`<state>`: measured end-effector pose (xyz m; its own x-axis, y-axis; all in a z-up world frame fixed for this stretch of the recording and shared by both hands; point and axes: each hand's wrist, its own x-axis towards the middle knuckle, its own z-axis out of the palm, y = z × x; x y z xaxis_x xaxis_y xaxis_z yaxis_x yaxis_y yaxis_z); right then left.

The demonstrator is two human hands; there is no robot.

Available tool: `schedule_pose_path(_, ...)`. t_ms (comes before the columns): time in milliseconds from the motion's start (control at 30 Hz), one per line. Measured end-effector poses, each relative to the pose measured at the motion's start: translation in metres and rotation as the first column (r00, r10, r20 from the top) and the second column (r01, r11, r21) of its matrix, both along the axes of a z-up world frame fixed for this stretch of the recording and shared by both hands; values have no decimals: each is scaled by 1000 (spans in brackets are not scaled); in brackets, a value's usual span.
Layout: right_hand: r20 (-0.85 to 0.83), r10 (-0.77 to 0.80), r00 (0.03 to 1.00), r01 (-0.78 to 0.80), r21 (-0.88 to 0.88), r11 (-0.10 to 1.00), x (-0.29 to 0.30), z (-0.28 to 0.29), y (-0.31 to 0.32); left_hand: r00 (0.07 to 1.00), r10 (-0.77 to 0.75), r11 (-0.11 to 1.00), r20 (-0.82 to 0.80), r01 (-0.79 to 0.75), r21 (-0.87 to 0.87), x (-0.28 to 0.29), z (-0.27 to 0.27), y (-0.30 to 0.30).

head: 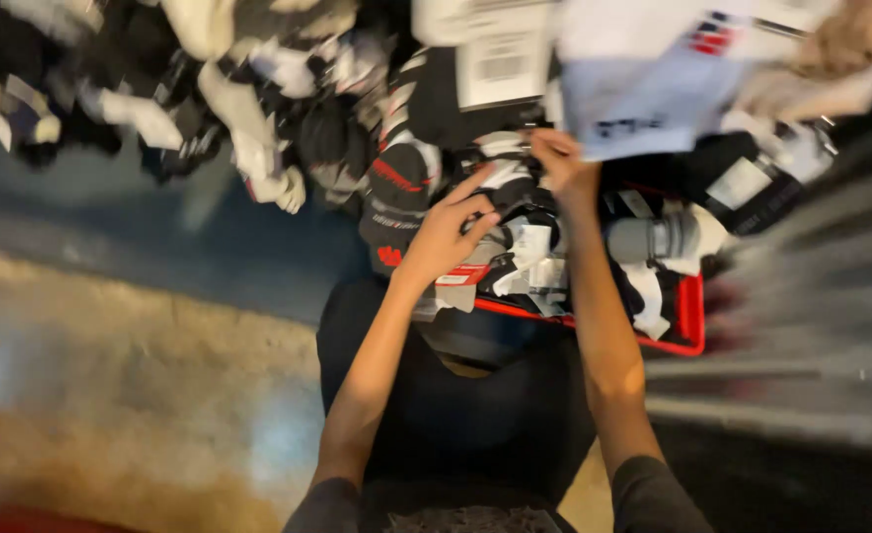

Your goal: The person is sitting on the floor, sorting through various brands of socks and placing selected pairs into a red basket.

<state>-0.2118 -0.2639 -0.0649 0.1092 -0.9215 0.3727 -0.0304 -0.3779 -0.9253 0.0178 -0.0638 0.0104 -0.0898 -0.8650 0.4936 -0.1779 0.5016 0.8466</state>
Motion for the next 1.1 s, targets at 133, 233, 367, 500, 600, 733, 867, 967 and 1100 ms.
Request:
schedule_pose_path(133, -149, -63, 987, 55, -63, 996, -17, -4, -8, 999, 37, 998, 2, -37, 46, 11, 9, 15)
schedule_pose_path(233, 313, 113, 943, -129, 29, 991, -24, 17, -25, 999, 36, 998, 16, -36, 46, 5, -8, 11)
schedule_pose_path(367, 599, 467, 651, -388, -266, 882, -50, 1, -66, 998, 44, 999, 51, -45, 15, 13, -14, 10)
schedule_pose_path(500, 322, 796, 512, -546, -593, 592, -21, 3, -103, 999, 36, 999, 31, -37, 17, 12, -22, 8)
schedule_pose_path(600, 31, 927, 375, -601, -753, 268, -58, -33, -189, 999, 26, 1000, 30, -26, -16, 10, -21, 7)
schedule_pose_path(733, -91, 920, 380, -606, -776, 174, -16, 11, -174, 997, 32, 999, 64, -32, -2, 11, -14, 11)
schedule_pose_path(867, -127, 866, 483, -613, -755, 232, -1, 54, -143, 998, 31, 999, 60, -30, -32, 9, -13, 13)
schedule_pose_path(967, -155, 814, 559, -605, -747, 274, 10, 92, -118, 998, 28, 997, 48, -25, -68, 9, -14, 16)
schedule_pose_path(1100, -199, 718, 667, -584, -737, 339, 0, 131, -92, 998, 64, 991, -6, -64, -119, 1, -11, 25)
